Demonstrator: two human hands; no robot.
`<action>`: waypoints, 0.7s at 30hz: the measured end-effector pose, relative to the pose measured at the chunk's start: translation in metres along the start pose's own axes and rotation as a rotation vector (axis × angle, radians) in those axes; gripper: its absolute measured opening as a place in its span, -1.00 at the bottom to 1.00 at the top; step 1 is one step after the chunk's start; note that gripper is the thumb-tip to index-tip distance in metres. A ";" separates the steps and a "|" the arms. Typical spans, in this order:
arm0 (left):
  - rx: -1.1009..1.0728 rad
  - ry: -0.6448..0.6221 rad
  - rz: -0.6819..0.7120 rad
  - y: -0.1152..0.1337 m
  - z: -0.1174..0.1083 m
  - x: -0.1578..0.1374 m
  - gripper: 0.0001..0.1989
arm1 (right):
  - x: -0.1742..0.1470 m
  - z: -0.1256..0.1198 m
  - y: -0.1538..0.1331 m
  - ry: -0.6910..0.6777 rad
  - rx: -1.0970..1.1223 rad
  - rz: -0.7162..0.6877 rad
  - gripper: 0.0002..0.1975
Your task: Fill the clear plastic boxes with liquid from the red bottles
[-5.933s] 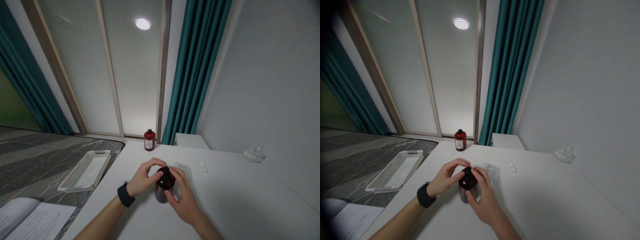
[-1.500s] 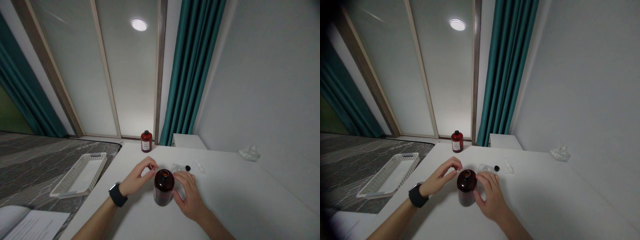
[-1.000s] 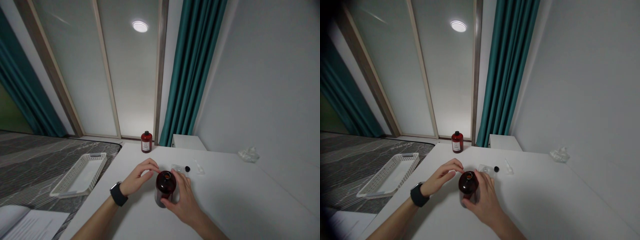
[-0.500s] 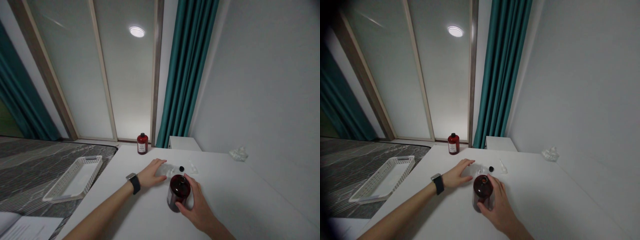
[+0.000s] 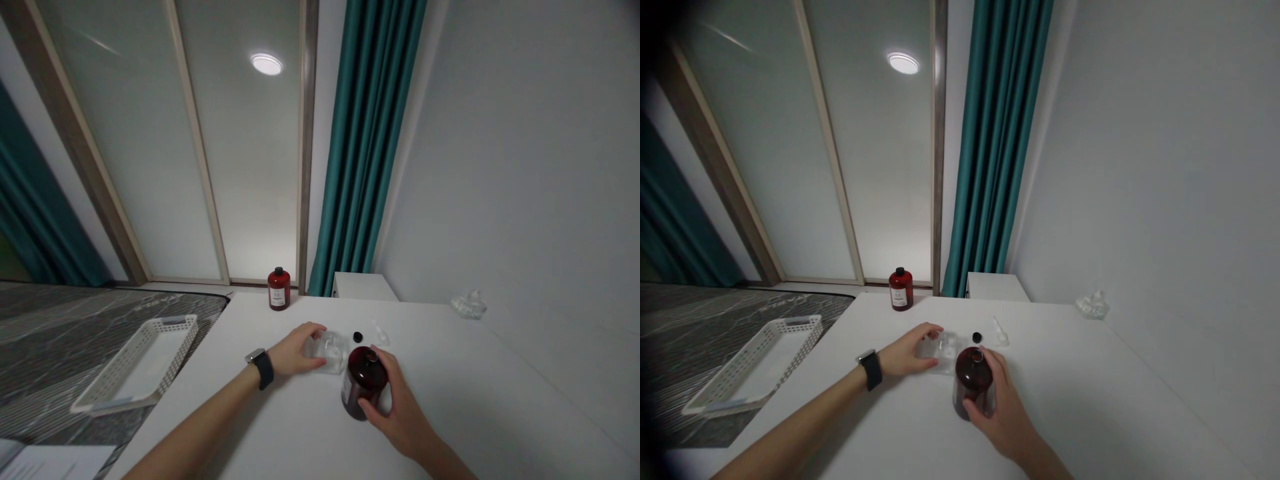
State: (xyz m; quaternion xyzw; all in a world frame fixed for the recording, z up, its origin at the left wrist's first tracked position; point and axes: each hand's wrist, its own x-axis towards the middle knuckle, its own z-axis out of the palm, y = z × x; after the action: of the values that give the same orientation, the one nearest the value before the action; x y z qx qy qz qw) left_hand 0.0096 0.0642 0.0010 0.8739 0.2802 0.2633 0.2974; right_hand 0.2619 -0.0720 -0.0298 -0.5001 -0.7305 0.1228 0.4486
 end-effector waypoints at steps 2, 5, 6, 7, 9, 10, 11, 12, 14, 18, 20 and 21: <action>-0.002 -0.006 -0.030 -0.001 -0.006 -0.009 -0.39 | 0.004 0.003 0.001 -0.024 0.051 0.060 -0.24; -0.019 -0.008 -0.071 -0.004 -0.010 -0.021 -0.39 | 0.012 0.009 0.003 -0.047 0.118 0.150 -0.26; -0.022 -0.005 -0.088 -0.005 -0.010 -0.024 -0.36 | 0.015 0.010 0.003 -0.050 0.138 0.161 -0.27; -0.021 0.000 -0.111 -0.006 -0.010 -0.027 -0.32 | 0.019 0.011 0.003 -0.052 0.156 0.163 -0.27; -0.012 0.019 -0.161 -0.006 -0.007 -0.031 -0.22 | 0.027 0.012 0.003 -0.065 0.187 0.153 -0.26; -0.004 0.029 -0.179 -0.006 -0.006 -0.032 -0.20 | 0.031 0.013 0.002 -0.075 0.200 0.144 -0.25; 0.005 0.040 -0.190 -0.005 -0.004 -0.033 -0.20 | 0.036 0.012 0.002 -0.085 0.211 0.131 -0.25; 0.014 0.047 -0.193 -0.004 -0.003 -0.034 -0.22 | 0.041 0.012 0.001 -0.093 0.219 0.114 -0.25; 0.032 0.050 -0.182 -0.002 -0.003 -0.034 -0.28 | 0.049 0.011 0.000 -0.095 0.216 0.071 -0.26; 0.047 0.041 -0.154 0.000 -0.009 -0.039 -0.33 | 0.062 0.011 -0.001 -0.107 0.198 0.036 -0.26; 0.047 0.049 -0.153 -0.002 -0.014 -0.042 -0.34 | 0.063 0.013 0.001 -0.128 0.218 0.051 -0.24; 0.044 0.053 -0.153 -0.004 -0.016 -0.044 -0.34 | 0.062 0.015 0.002 -0.127 0.231 0.063 -0.22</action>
State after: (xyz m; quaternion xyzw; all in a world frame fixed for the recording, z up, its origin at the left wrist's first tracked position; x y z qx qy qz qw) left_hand -0.0324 0.0446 -0.0035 0.8489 0.3597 0.2567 0.2900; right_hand 0.2456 -0.0144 -0.0063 -0.4590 -0.7225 0.2514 0.4519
